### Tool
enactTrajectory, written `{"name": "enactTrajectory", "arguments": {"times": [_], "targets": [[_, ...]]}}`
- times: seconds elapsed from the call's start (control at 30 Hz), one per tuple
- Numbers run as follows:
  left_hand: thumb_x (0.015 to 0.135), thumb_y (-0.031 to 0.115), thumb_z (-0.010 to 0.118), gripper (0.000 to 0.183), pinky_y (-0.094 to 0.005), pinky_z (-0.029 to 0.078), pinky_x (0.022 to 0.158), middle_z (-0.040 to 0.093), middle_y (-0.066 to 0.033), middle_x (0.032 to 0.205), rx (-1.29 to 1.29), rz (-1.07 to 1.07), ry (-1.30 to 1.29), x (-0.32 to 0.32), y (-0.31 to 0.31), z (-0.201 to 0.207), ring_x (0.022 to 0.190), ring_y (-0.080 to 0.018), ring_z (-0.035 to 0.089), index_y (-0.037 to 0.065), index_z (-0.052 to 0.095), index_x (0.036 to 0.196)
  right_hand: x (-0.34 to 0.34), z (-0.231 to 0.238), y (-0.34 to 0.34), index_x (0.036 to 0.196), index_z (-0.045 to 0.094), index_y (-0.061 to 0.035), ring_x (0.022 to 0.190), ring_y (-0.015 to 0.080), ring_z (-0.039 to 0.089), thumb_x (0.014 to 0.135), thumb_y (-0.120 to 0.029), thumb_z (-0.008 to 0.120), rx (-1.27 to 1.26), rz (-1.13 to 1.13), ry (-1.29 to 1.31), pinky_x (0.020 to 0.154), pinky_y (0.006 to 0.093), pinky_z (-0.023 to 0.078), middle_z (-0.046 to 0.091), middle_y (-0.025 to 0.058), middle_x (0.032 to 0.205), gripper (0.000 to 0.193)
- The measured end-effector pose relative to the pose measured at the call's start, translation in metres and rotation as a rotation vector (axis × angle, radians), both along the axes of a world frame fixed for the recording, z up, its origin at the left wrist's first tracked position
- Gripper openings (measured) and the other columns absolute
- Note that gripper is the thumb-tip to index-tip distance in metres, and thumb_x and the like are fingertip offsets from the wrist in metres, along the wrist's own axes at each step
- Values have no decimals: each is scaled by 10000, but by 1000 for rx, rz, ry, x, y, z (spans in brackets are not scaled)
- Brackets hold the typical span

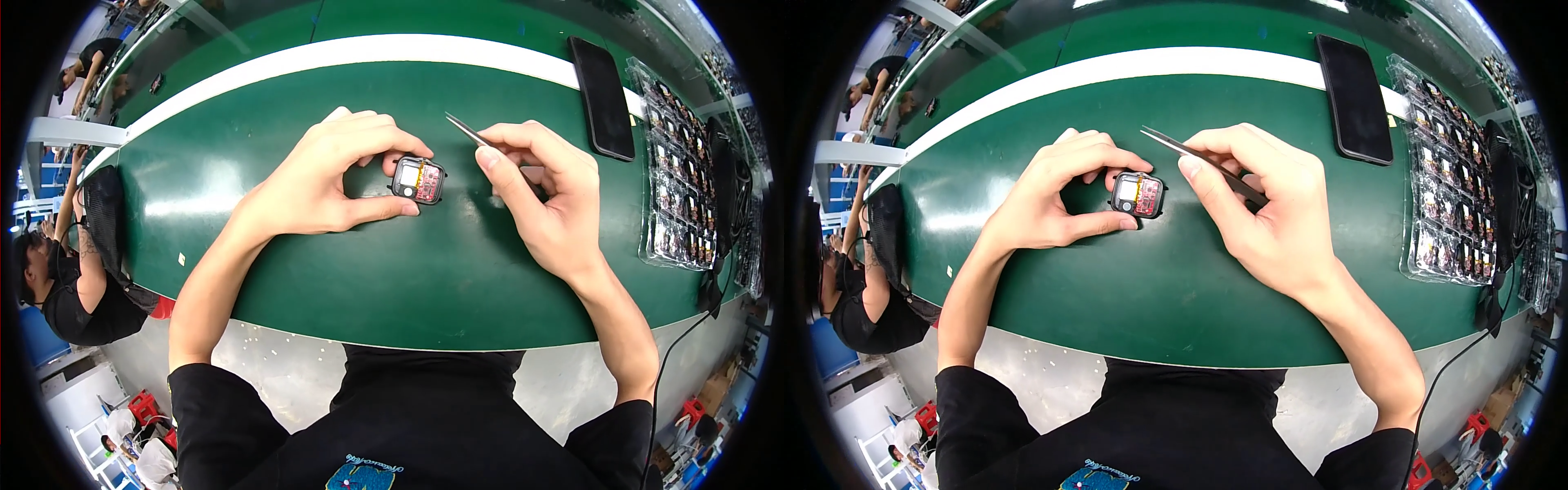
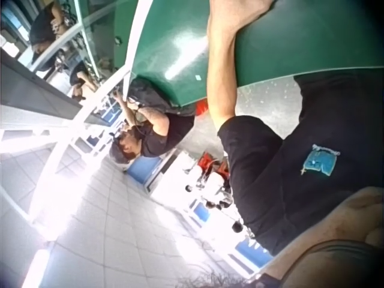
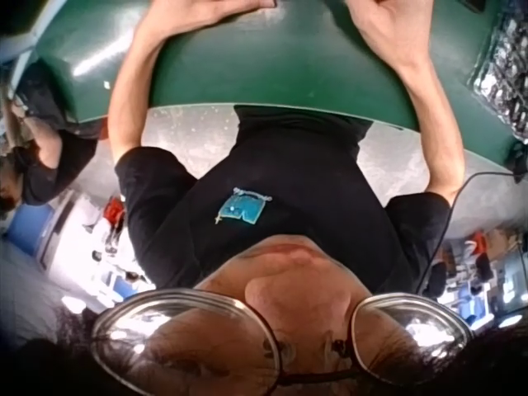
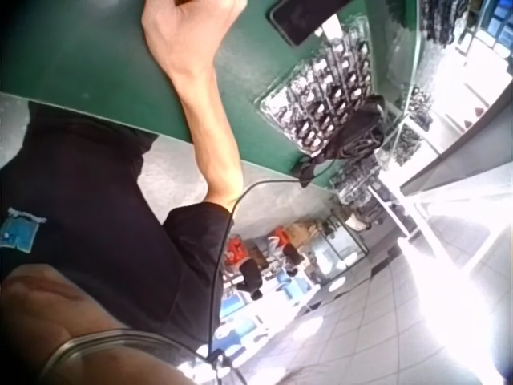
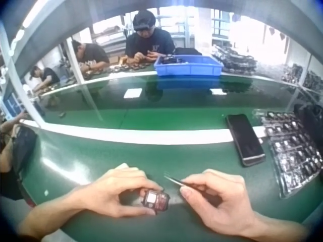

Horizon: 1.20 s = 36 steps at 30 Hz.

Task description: Assemble internal components into a small electronic device casing using a specialized tool.

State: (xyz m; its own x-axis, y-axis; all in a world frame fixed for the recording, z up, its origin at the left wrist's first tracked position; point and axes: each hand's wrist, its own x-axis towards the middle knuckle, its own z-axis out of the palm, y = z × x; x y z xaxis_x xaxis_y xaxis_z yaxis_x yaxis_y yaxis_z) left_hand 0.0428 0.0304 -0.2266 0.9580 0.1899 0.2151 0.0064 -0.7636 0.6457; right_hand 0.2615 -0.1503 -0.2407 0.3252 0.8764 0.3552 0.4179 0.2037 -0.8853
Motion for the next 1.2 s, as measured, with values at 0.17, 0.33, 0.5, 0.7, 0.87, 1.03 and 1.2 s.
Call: {"name": "enactTrajectory", "arguments": {"times": [0.17, 0.33, 0.5, 0.7, 0.87, 1.03, 1.2], "targets": [[736, 124, 966, 762, -346, 427, 881, 699, -1, 981, -100, 23, 11, -3, 3, 1, 861, -180, 525, 134, 743, 1464, -10, 11, 2, 1190, 766, -19, 725, 171, 656, 931, -116, 881, -91, 103, -207, 611, 312, 516, 671, 74, 909, 300], [740, 77, 932, 788, -365, 414, 935, 721, 6, 1018, -134, 33, 62, 1, 1, 3, 860, -181, 519, 125, 710, 1494, -12, -4, 0, 1200, 770, -30, 816, 237, 764, 834, -213, 959, -81, 121, -411, 693, 371, 609, 713, 88, 969, 450], [737, 96, 965, 724, -370, 391, 868, 738, 20, 985, -90, 20, 56, 2, -3, 7, 835, -186, 517, 138, 751, 1427, -12, -4, -2, 1088, 686, -51, 754, 307, 726, 818, -251, 909, -49, 98, -437, 641, 428, 569, 699, 88, 983, 403], [753, 115, 966, 621, -354, 411, 870, 759, 30, 991, -88, 2, 57, 3, -4, 8, 830, -178, 529, 137, 793, 1349, 4, 10, -13, 1074, 680, -46, 818, 299, 756, 798, -286, 920, -69, 26, -398, 698, 417, 589, 711, 98, 1004, 437], [780, 142, 957, 509, -351, 425, 883, 756, 31, 991, -70, 4, 76, 2, -4, 12, 831, -181, 539, 146, 825, 1271, 31, 44, -26, 1062, 704, -38, 871, 292, 781, 793, -264, 928, -21, -170, -498, 770, 399, 622, 727, 105, 996, 417], [785, 137, 953, 458, -367, 409, 877, 749, 11, 981, -88, 12, 57, -6, -2, 13, 838, -186, 546, 131, 833, 1227, 107, 69, -37, 1034, 731, -14, 854, 281, 775, 776, -305, 946, -82, -597, -664, 796, 391, 606, 775, 137, 917, 445], [832, 182, 947, 400, -352, 449, 890, 766, 27, 1004, -72, -3, 44, 1, -5, 14, 860, -185, 579, 152, 838, 1216, 214, 67, -70, 1053, 804, -21, 984, 394, 804, 798, -493, 870, -452, -912, -716, 892, 510, 624, 819, 195, 989, 541]]}}
